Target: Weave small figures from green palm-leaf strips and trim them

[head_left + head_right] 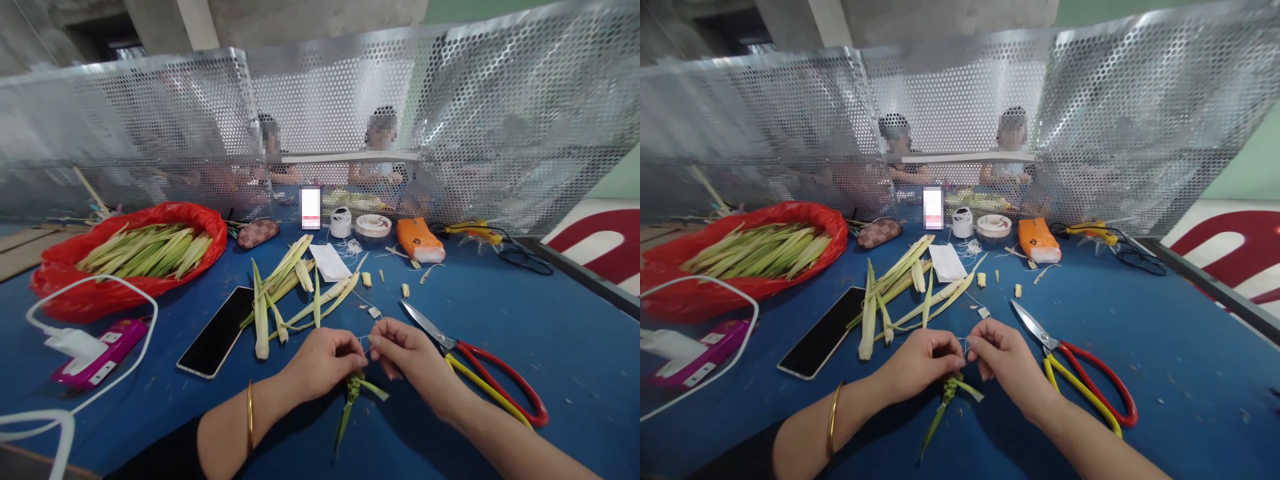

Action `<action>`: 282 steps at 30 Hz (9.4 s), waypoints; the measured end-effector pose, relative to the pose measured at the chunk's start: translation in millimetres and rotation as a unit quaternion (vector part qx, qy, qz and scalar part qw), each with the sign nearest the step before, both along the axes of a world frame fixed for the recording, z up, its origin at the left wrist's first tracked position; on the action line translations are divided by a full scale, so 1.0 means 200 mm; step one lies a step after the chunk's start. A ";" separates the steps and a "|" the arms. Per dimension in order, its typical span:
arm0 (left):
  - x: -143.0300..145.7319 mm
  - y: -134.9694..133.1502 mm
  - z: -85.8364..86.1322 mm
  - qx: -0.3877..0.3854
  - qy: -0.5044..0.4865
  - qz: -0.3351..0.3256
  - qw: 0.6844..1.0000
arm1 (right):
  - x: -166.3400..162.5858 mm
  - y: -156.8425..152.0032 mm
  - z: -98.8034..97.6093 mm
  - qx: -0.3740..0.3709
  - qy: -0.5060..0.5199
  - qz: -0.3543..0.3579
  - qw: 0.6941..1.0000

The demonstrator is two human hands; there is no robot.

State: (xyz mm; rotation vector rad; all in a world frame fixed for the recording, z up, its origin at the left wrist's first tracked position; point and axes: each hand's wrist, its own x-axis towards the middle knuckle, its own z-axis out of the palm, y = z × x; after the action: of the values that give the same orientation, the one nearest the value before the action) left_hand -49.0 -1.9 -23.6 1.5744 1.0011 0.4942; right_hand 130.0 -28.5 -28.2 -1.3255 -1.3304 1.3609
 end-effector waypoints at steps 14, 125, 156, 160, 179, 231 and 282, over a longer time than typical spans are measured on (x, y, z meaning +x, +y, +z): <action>0.00 0.00 -0.02 -0.084 -0.089 0.016 0.992 | 0.14 0.05 -0.01 0.324 -0.364 -0.030 0.873; -0.03 -0.01 -0.06 0.464 0.125 0.018 0.877 | 0.01 -0.01 -0.01 0.079 -0.030 0.024 0.996; -0.08 0.08 0.02 0.228 0.093 -0.009 0.969 | 0.00 -0.02 -0.03 0.038 0.063 0.072 0.995; -0.07 0.09 0.04 0.282 0.147 0.028 0.948 | 0.00 -0.04 -0.04 0.051 -0.050 0.101 0.992; -0.05 0.06 0.05 0.146 0.052 -0.048 0.987 | 0.00 -0.06 -0.01 0.162 -0.221 0.139 0.952; 0.07 0.01 0.13 -0.045 -0.039 0.186 0.981 | 0.14 0.09 0.06 0.003 0.143 -0.149 0.978; 0.04 0.06 0.08 -0.134 -0.197 0.329 0.914 | 0.12 -0.09 0.14 -0.083 -0.077 0.099 0.989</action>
State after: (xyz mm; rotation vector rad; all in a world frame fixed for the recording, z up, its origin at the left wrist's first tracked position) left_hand -41.2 10.7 -8.1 0.8140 1.2089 1.0431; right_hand 153.0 -47.3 0.6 -1.4658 -1.5141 1.5582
